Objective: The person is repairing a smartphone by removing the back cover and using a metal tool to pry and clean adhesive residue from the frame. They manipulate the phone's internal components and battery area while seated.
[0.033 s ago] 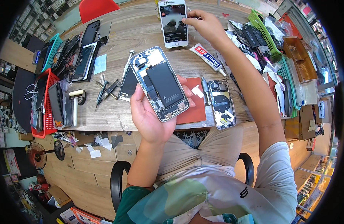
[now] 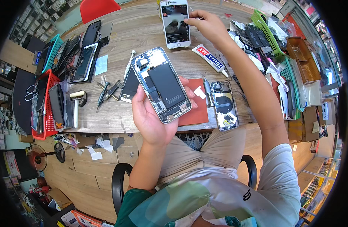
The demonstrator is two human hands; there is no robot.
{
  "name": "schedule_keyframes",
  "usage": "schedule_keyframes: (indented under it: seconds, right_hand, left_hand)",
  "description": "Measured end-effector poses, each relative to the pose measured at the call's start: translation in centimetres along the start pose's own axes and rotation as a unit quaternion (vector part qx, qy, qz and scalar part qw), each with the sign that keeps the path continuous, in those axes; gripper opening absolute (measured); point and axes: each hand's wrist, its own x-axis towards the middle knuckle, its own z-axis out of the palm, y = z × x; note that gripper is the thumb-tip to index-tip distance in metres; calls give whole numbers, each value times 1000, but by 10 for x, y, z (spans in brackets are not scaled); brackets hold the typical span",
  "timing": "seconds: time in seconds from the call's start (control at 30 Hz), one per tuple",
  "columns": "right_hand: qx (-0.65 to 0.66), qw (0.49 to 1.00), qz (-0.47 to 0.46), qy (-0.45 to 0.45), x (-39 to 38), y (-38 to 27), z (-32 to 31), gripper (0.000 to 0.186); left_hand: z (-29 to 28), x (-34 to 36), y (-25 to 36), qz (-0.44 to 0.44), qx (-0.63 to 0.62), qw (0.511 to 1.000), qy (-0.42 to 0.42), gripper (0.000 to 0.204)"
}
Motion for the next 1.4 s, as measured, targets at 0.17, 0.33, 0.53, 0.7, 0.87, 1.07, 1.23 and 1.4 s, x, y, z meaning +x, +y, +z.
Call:
schedule_keyframes:
  seconds: [0.17, 0.33, 0.53, 0.7, 0.87, 1.07, 1.23, 1.4]
  right_hand:
    - [6, 1000, 3, -1, -4, -3, -3, 48]
    - [-17, 1000, 5, 6, -7, -13, -7, 51]
    - [-22, 1000, -6, 13, -5, -4, -4, 54]
    - [-12, 1000, -10, 7, -5, 1, -2, 54]
    - [0, 1000, 8, -6, -9, 0, -3, 48]
    - [25, 1000, 12, 4, -26, -7, -16, 52]
    - [71, 997, 23, 31, -73, -22, -48, 39]
    - [195, 978, 55, 42, -164, -61, -78, 33]
  left_hand:
    - [1, 1, 1, -1, -1, 1000, 0, 70]
    - [-1, 6, 2, 2, -1, 1000, -18, 72]
    - [-1, 5, 2, 1, 0, 1000, -11, 71]
    - [-3, 5, 1, 1, -3, 1000, -8, 70]
    - [-2, 6, 2, 3, -1, 1000, -13, 70]
    - [4, 5, 2, 14, -12, 1000, -3, 70]
    - [6, -2, 7, -15, 0, 1000, 12, 71]
    - [11, -22, -3, -38, -18, 999, -15, 77]
